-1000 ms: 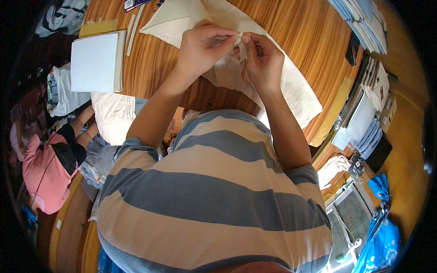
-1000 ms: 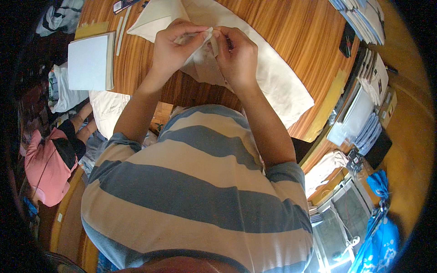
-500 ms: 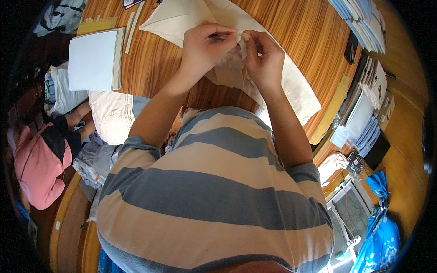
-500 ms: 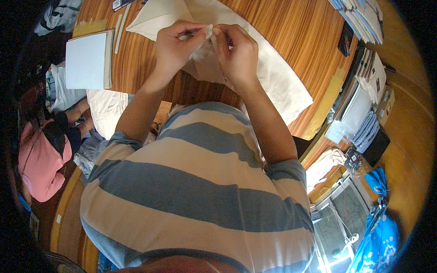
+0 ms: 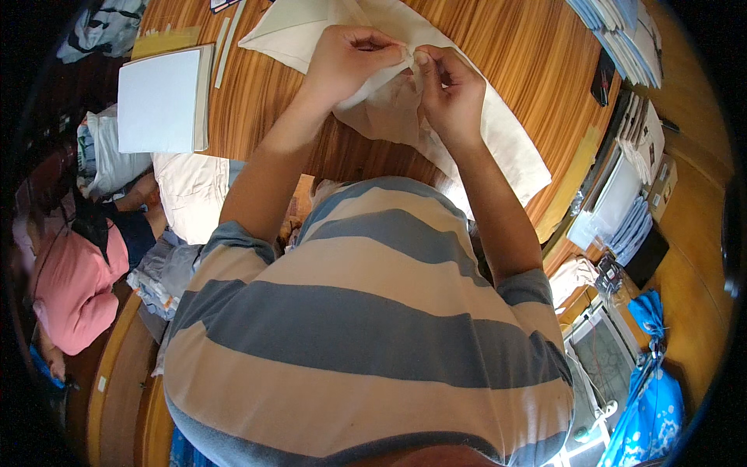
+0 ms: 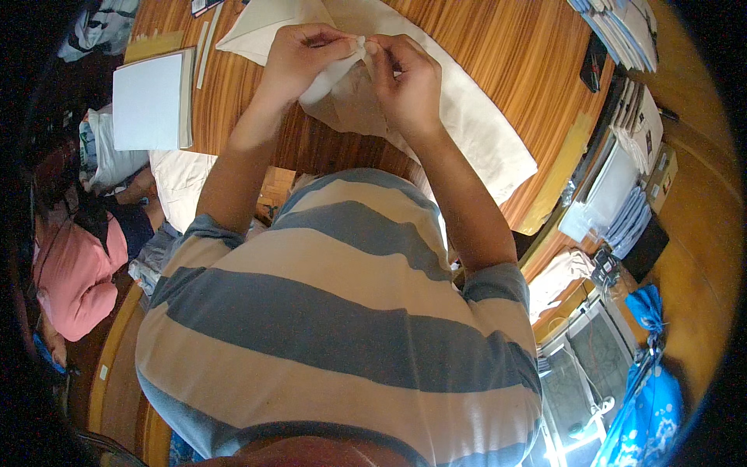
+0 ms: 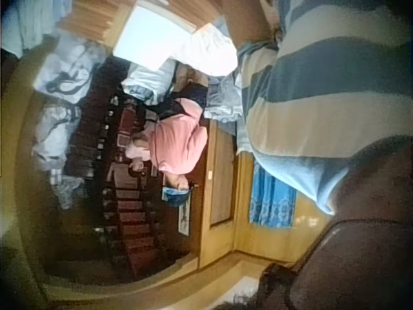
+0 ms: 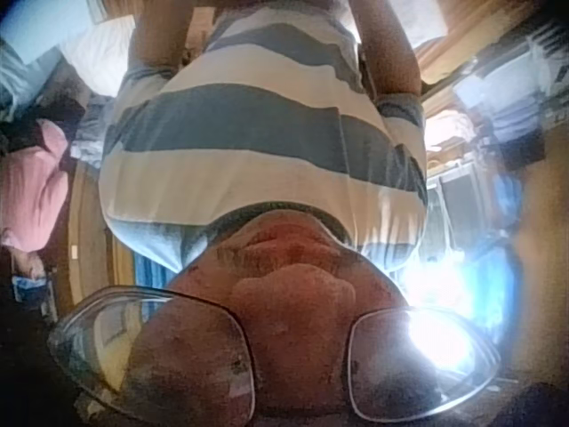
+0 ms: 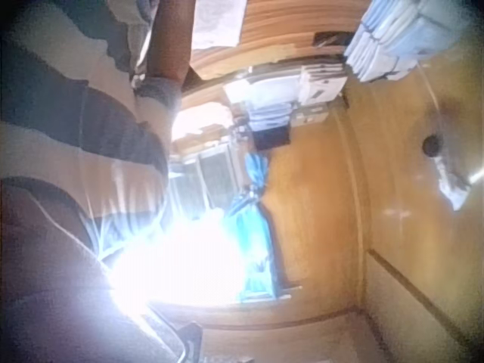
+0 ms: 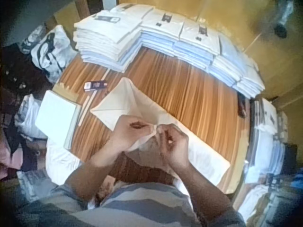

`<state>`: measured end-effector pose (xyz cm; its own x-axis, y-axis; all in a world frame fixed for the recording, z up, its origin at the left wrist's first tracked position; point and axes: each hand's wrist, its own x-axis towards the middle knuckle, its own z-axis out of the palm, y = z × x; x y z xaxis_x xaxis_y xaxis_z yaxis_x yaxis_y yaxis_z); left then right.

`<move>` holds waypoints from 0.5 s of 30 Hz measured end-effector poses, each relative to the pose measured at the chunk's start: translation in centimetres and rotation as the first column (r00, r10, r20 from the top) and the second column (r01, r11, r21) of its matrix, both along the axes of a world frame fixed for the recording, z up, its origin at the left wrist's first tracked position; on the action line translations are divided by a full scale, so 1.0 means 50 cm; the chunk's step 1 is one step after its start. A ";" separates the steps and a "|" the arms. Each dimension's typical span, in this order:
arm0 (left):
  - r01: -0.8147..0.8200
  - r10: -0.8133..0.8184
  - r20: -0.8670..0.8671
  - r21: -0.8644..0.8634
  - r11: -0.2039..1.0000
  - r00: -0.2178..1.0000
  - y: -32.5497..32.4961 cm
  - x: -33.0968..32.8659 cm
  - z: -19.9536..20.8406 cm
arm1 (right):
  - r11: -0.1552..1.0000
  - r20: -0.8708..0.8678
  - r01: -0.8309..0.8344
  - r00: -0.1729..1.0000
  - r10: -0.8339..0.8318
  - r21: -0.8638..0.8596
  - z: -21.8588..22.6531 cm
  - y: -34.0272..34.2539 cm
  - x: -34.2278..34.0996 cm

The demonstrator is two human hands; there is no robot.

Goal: The person folds button-down shirts on a table, aligning the fabric, folding in the sleeves and sides, and stacking the finished items.

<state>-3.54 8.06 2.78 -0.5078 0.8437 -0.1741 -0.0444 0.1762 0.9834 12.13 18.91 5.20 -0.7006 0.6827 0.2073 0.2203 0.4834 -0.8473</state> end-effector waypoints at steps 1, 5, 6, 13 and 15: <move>0.021 -0.021 0.028 0.009 1.000 0.999 0.001 -0.002 -0.002 | 1.000 -0.010 -0.018 1.000 0.018 0.014 -0.001 0.006 0.001; -0.002 0.008 -0.079 0.085 0.996 0.997 0.007 0.006 0.007 | 0.999 -0.012 0.005 1.000 -0.006 -0.043 -0.021 0.020 0.000; 0.001 0.005 -0.058 0.101 0.995 0.998 0.002 0.010 0.011 | 0.998 0.007 0.023 1.000 -0.022 -0.065 -0.016 0.018 -0.002; -0.104 0.096 0.061 0.157 0.982 0.994 0.006 0.024 -0.005 | 0.962 -0.001 0.095 0.995 -0.098 -0.256 -0.006 -0.003 -0.011; -0.122 0.116 0.042 0.204 0.971 0.992 0.009 0.027 -0.009 | 0.936 -0.032 0.107 0.992 -0.125 -0.335 0.001 -0.019 -0.014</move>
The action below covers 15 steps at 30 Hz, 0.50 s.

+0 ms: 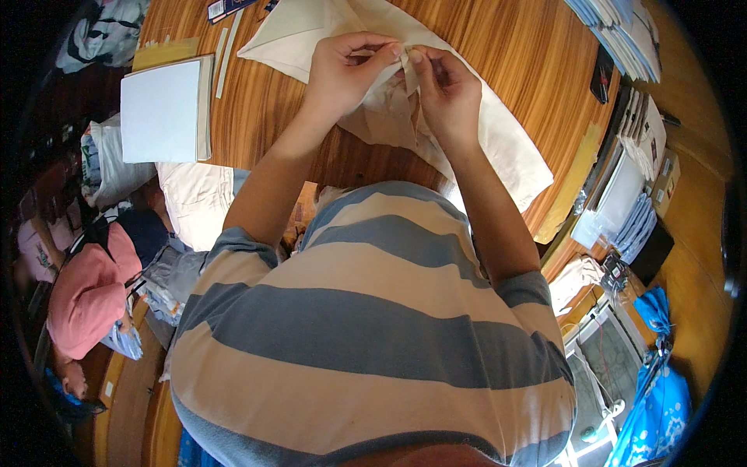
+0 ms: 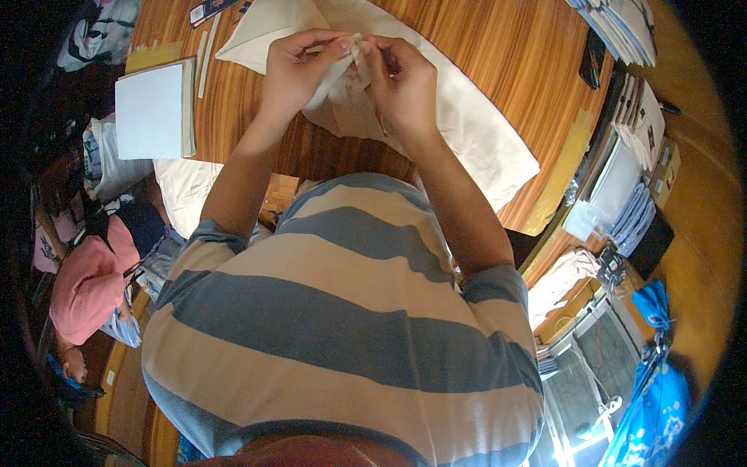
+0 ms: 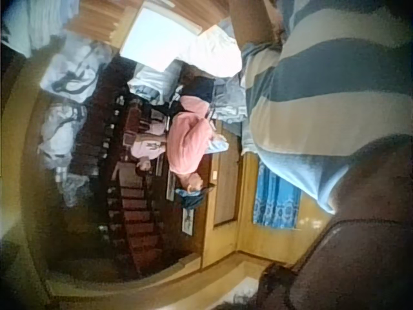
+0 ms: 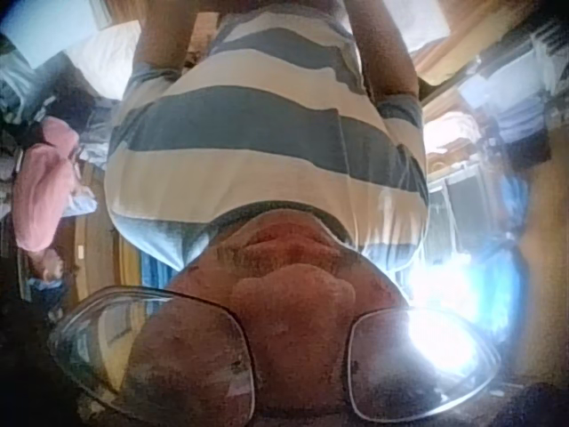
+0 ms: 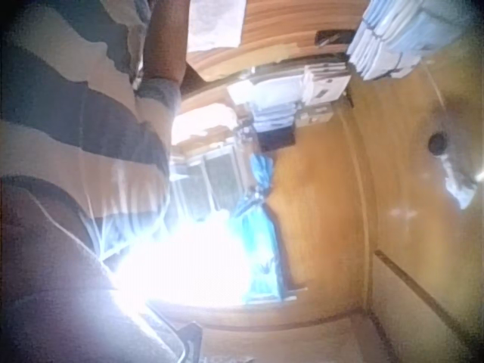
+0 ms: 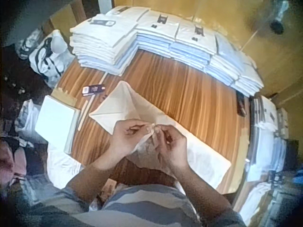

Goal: The person folds button-down shirts on a table, aligning the fabric, folding in the sleeves and sides, and stacking the finished items.

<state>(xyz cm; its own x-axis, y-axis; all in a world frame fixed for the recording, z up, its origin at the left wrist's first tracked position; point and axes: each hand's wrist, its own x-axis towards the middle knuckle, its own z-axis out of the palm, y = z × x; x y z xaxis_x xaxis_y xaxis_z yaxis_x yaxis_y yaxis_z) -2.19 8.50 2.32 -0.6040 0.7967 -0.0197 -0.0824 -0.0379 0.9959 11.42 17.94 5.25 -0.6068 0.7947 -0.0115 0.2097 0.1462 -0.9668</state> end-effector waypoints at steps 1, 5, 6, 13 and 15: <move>-0.012 0.012 -0.011 0.022 1.000 1.000 0.001 0.001 0.000 | 0.999 -0.013 0.009 1.000 -0.010 -0.050 0.012 -0.011 -0.002; -0.022 0.020 -0.036 -0.039 0.999 0.999 -0.009 0.009 0.020 | 0.958 -0.136 0.007 0.990 -0.047 -0.285 0.007 -0.018 -0.002; -0.023 0.020 -0.060 -0.049 0.999 0.998 -0.011 0.009 0.024 | 0.953 -0.130 0.009 0.990 -0.051 -0.304 0.008 -0.018 -0.002; -0.053 0.055 -0.068 0.032 0.998 0.996 -0.019 0.014 0.009 | 0.874 -0.175 -0.013 0.981 -0.083 -0.485 0.011 -0.014 0.002; -0.068 0.081 -0.161 0.085 0.994 0.984 -0.022 0.019 0.015 | 0.849 -0.191 -0.001 0.975 -0.118 -0.529 0.007 -0.017 0.001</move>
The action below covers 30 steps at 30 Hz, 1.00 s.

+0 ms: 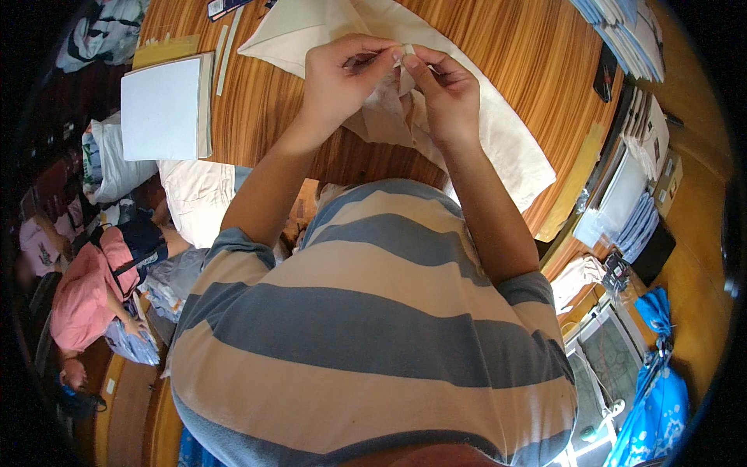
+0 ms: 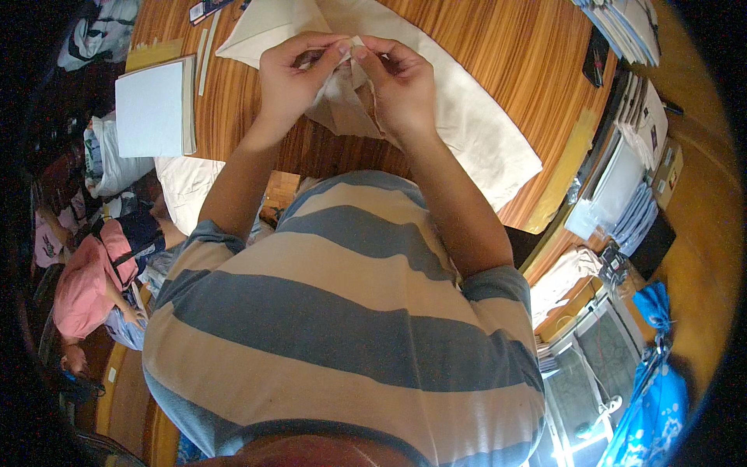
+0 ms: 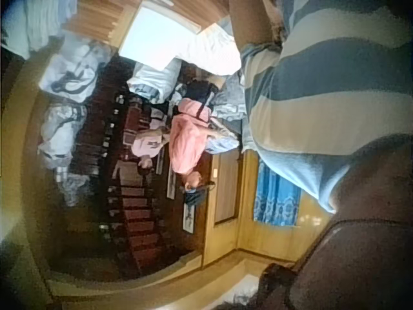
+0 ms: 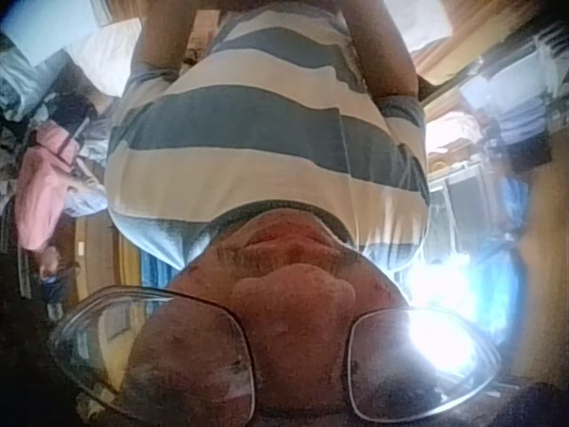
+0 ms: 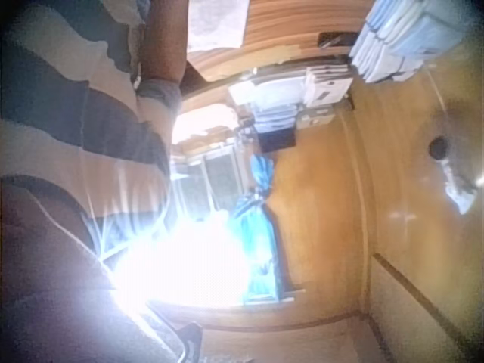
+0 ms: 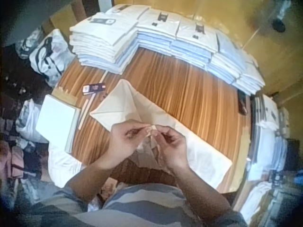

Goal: The person folds button-down shirts on a table, aligning the fabric, folding in the sleeves and sides, and stacking the finished items.

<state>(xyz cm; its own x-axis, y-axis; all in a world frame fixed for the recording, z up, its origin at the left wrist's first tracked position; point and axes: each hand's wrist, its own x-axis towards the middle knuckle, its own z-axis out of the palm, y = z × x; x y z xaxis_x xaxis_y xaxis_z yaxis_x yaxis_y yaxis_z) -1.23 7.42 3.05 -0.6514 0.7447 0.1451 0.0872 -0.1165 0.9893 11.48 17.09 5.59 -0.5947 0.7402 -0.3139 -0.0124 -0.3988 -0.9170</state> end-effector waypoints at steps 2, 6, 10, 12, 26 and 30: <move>-0.005 0.007 -0.066 0.027 1.000 0.998 0.000 0.001 0.001 | 0.997 -0.046 0.060 0.997 -0.062 -0.040 -0.011 -0.007 -0.008; -0.002 0.003 -0.045 0.010 1.000 0.999 0.001 0.005 -0.007 | 0.999 0.038 0.027 0.999 -0.028 0.021 -0.021 -0.004 0.002; 0.011 0.000 0.102 -0.109 0.994 0.995 -0.006 0.007 0.002 | 0.994 0.073 -0.022 0.997 0.015 0.103 -0.008 -0.002 0.003; 0.024 -0.008 0.148 -0.109 0.994 0.989 -0.006 0.002 -0.004 | 0.987 0.073 -0.037 0.997 0.026 0.157 -0.008 -0.002 0.002; -0.008 0.027 0.298 -0.063 0.998 0.954 0.016 -0.012 0.008 | 0.916 0.077 -0.073 0.996 0.047 0.393 -0.022 0.026 -0.004; -0.002 0.039 0.333 -0.111 0.994 0.942 0.017 -0.011 0.020 | 0.867 0.124 -0.146 0.987 0.099 0.477 -0.022 0.045 0.004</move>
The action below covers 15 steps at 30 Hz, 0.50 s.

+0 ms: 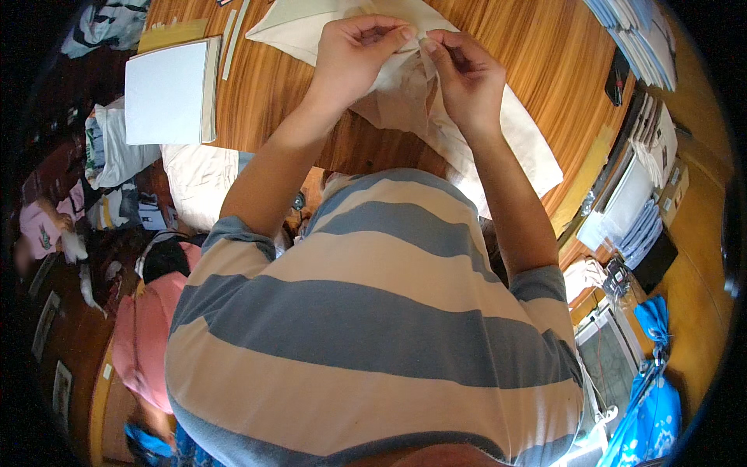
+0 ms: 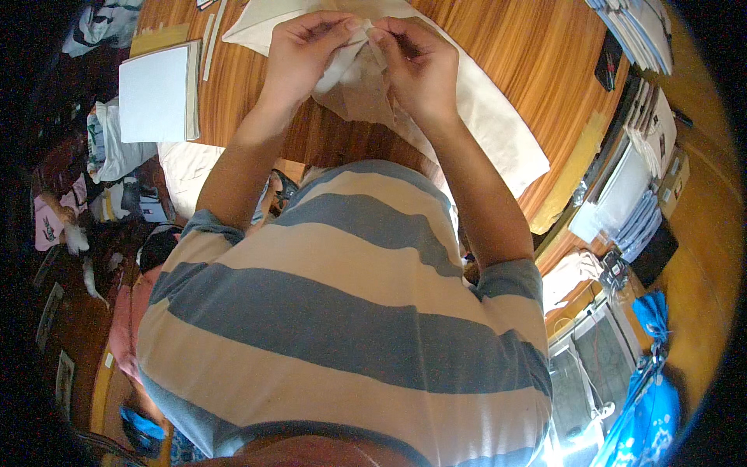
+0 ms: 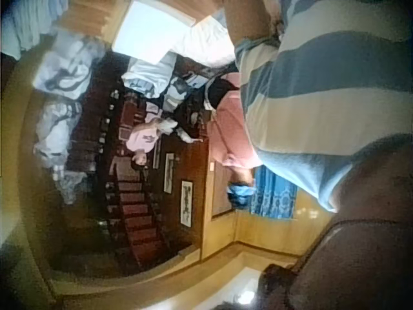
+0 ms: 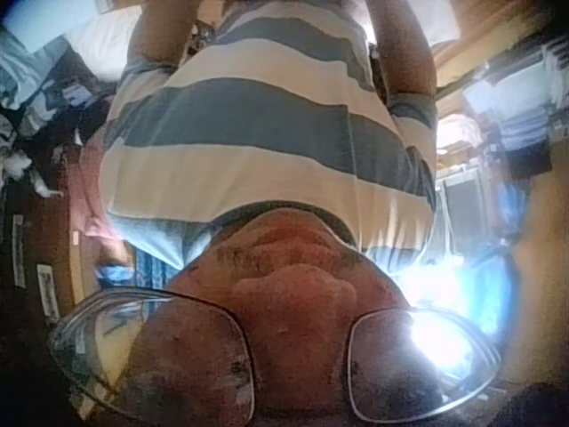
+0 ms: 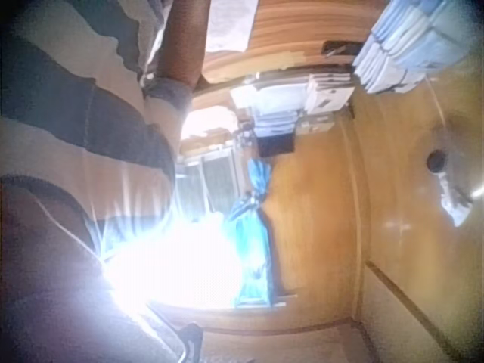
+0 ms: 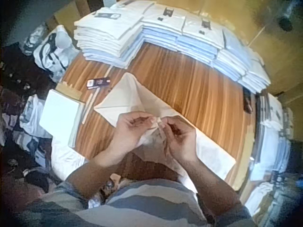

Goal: The person folds button-down shirts on a table, aligning the fabric, folding in the sleeves and sides, and stacking the finished items.

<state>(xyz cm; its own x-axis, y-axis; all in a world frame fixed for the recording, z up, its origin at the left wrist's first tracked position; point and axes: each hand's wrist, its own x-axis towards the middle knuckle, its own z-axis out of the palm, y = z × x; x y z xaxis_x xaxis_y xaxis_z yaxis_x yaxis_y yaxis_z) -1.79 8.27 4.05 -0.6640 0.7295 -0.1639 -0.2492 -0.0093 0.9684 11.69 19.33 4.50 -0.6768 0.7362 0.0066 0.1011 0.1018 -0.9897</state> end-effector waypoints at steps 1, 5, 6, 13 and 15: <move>0.008 -0.008 -0.016 -0.008 1.000 1.000 0.002 -0.002 -0.001 | 0.997 -0.018 -0.017 1.000 0.019 0.077 -0.012 0.012 -0.001; 0.020 -0.018 -0.060 0.033 0.999 0.998 0.009 -0.008 -0.024 | 0.976 0.070 -0.101 0.994 0.089 0.190 0.012 0.026 -0.005; 0.006 -0.005 -0.029 0.052 0.999 1.000 0.010 -0.007 -0.020 | 0.988 0.042 -0.083 0.996 0.078 0.133 0.011 0.029 -0.007; -0.128 0.150 -0.176 0.130 0.983 0.973 0.023 0.013 -0.006 | 0.976 -0.055 0.019 0.998 -0.007 0.215 0.000 0.007 -0.034; -0.145 0.170 -0.174 0.146 0.979 0.970 0.024 0.020 0.003 | 0.930 -0.024 0.016 1.000 -0.008 0.366 0.023 -0.009 -0.034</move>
<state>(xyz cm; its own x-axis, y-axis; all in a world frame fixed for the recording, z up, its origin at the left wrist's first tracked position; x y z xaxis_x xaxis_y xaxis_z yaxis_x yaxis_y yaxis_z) -0.81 9.47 4.22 -0.7820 0.6201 0.0623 -0.0517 -0.1642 0.9851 10.01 18.88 5.65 -0.6647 0.6877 0.2920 0.0834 0.4566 -0.8857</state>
